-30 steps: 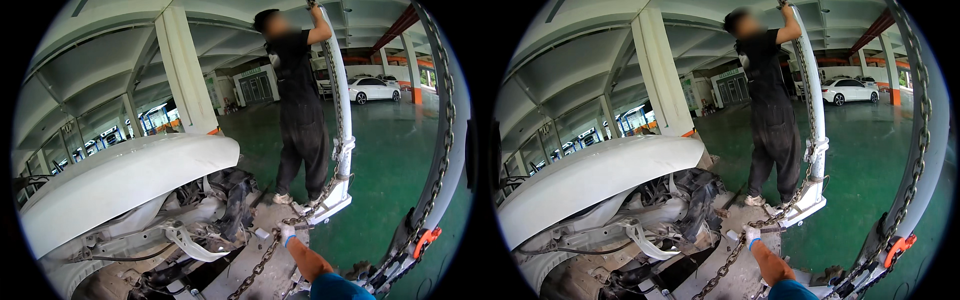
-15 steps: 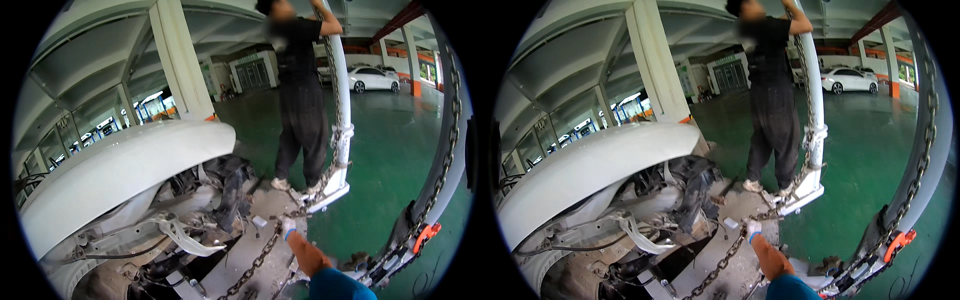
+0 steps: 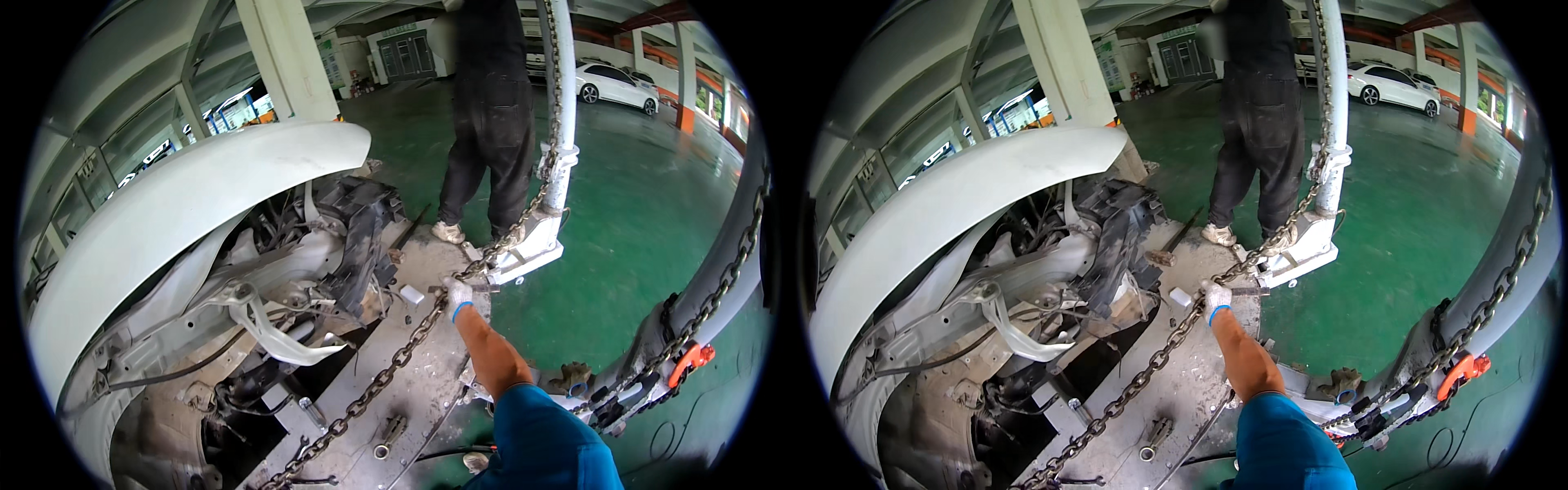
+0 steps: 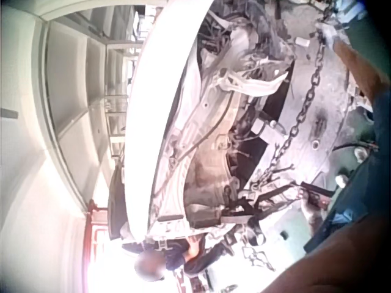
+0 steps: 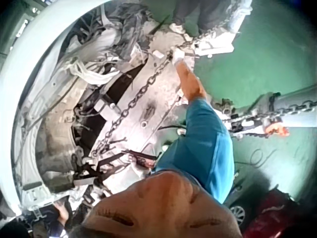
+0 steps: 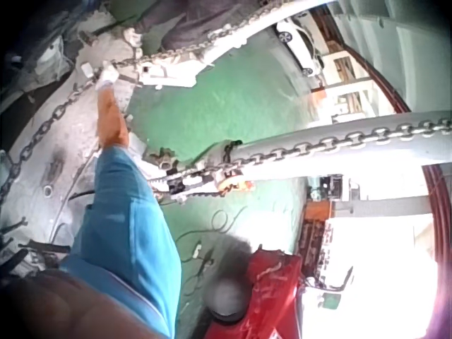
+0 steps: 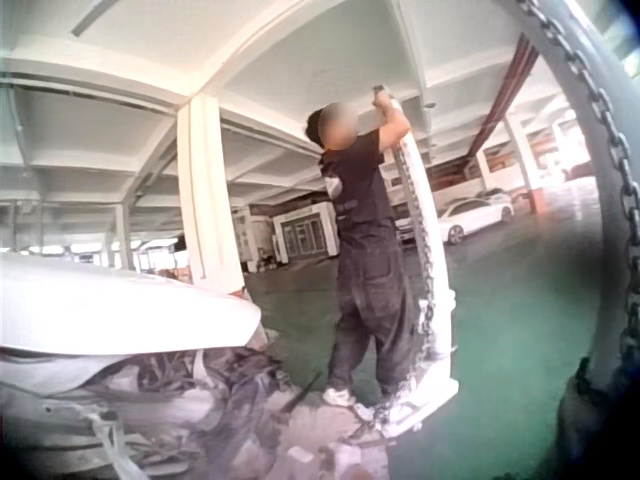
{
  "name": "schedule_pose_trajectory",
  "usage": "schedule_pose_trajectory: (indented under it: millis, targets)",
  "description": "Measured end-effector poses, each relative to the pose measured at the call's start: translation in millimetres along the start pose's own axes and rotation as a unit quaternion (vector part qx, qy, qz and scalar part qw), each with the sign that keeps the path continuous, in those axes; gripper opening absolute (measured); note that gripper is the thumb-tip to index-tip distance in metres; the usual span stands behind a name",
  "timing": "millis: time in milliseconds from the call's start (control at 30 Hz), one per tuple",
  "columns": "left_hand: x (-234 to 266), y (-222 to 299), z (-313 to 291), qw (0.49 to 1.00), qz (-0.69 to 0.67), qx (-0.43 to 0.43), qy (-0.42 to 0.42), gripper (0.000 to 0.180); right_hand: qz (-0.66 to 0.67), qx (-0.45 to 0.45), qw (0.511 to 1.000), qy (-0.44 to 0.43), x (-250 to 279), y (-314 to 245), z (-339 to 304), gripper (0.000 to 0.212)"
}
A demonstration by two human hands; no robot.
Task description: The person operates a chain puller to straighten a damaged white car frame while a coworker holds the metal. The person adjusts the chain tension and uses a remote control to operate the pulling equipment.
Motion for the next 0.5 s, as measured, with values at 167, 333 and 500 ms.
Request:
schedule_pose_trajectory:
  millis: [167, 333, 500]
  targets:
    - [101, -43, 35, 0.996, -0.011, -0.037, 0.078, 0.025, -0.027, -0.009, 1.000, 0.000, 6, 17, 1, 0.012]
    - [96, -46, 50, 0.998, -0.052, -0.015, 0.037, 0.024, -0.048, 0.002, 0.999, 0.026, 44, 16, 7, 0.019]
    - [83, -29, -2, 0.992, -0.010, -0.045, 0.119, 0.022, -0.121, -0.027, 0.992, 0.028, 31, 34, -12, 0.028]
Point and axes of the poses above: each hand's wrist, its own z-axis towards the middle knuckle, its own x-axis out of the back of the hand, y = z × x, the point moved 5 cm from there along z, towards the middle knuckle
